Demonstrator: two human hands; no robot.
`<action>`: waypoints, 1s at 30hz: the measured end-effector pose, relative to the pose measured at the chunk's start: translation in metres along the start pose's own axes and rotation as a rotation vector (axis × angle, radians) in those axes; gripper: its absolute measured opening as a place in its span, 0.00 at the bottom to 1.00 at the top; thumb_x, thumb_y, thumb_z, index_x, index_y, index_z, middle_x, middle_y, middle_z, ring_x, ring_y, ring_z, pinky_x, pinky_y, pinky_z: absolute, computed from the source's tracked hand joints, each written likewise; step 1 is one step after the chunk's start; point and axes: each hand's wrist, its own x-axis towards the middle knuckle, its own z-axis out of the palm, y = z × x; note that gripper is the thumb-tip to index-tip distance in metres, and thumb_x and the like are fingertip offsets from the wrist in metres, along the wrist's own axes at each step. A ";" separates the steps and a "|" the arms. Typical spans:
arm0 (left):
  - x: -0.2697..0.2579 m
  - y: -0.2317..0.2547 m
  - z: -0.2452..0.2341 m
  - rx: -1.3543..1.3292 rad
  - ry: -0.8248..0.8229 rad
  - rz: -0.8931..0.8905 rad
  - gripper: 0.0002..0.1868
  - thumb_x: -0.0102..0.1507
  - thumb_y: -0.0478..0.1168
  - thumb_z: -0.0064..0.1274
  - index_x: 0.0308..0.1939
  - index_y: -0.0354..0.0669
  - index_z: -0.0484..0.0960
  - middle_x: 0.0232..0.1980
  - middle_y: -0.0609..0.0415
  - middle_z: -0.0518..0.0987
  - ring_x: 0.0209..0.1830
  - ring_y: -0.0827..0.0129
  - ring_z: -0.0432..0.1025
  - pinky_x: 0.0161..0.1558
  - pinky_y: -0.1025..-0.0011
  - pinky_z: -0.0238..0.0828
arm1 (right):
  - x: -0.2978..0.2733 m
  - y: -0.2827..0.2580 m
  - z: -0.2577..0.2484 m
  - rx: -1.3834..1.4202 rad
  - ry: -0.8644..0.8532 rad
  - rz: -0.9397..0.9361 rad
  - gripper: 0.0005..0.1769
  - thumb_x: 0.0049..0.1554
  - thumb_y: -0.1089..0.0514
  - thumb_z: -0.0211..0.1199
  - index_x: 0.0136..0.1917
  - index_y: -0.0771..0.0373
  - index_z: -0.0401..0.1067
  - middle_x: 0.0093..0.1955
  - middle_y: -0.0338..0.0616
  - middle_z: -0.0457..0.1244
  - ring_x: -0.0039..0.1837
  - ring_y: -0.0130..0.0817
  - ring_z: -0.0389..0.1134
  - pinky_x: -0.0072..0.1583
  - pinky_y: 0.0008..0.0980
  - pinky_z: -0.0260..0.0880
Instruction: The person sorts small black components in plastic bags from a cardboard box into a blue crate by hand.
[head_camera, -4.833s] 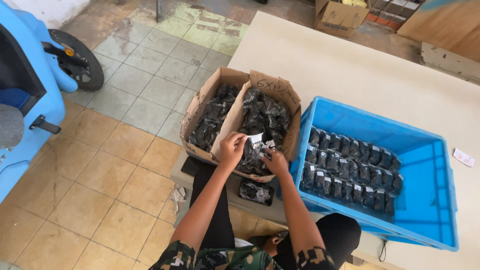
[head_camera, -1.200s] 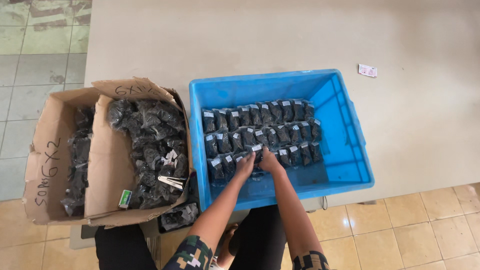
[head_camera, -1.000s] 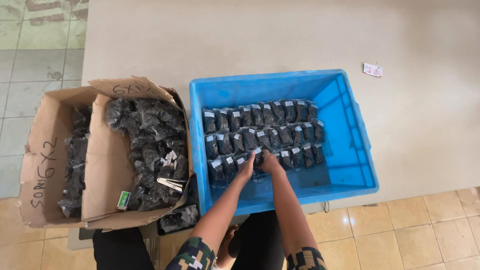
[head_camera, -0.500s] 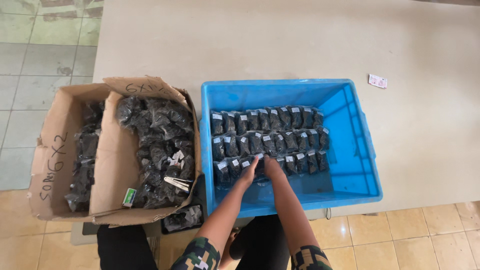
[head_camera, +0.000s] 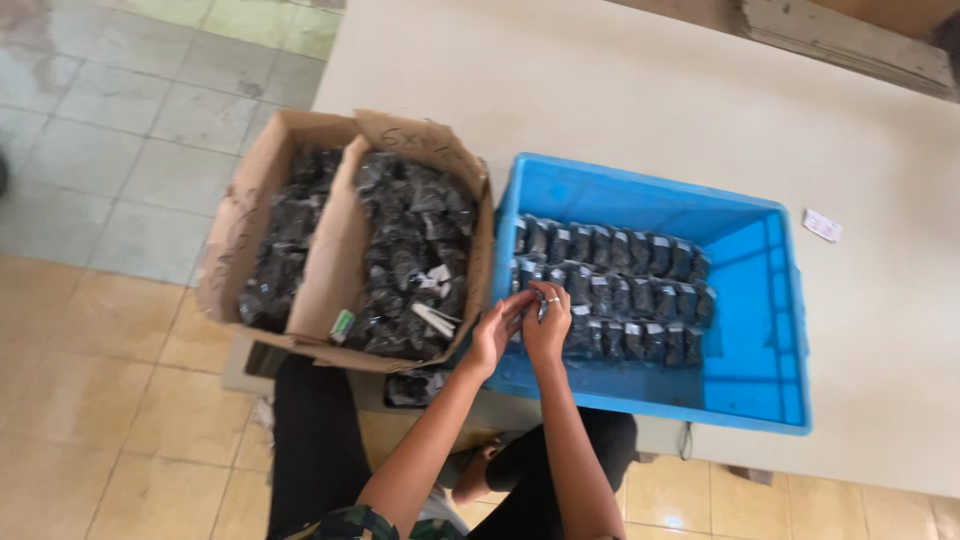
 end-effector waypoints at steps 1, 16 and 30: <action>-0.005 0.012 -0.010 0.000 0.013 0.019 0.31 0.59 0.59 0.31 0.56 0.44 0.69 0.59 0.53 0.68 0.63 0.68 0.56 0.61 0.63 0.47 | -0.003 -0.012 0.012 0.014 -0.013 -0.014 0.20 0.41 0.72 0.51 0.43 0.53 0.70 0.42 0.36 0.60 0.49 0.38 0.61 0.53 0.32 0.62; -0.036 0.074 -0.208 -0.003 0.464 0.227 0.23 0.60 0.50 0.40 0.53 0.40 0.73 0.52 0.43 0.72 0.56 0.52 0.62 0.60 0.55 0.46 | -0.045 -0.037 0.200 0.003 -0.372 -0.238 0.08 0.42 0.62 0.62 0.38 0.61 0.70 0.35 0.47 0.63 0.42 0.46 0.64 0.46 0.41 0.64; -0.034 0.069 -0.222 -0.230 0.630 0.194 0.22 0.57 0.50 0.45 0.46 0.36 0.76 0.46 0.45 0.74 0.48 0.59 0.66 0.55 0.56 0.53 | -0.070 -0.011 0.272 -0.761 -0.755 -0.385 0.20 0.45 0.50 0.58 0.52 0.53 0.63 0.40 0.49 0.63 0.43 0.49 0.66 0.47 0.43 0.60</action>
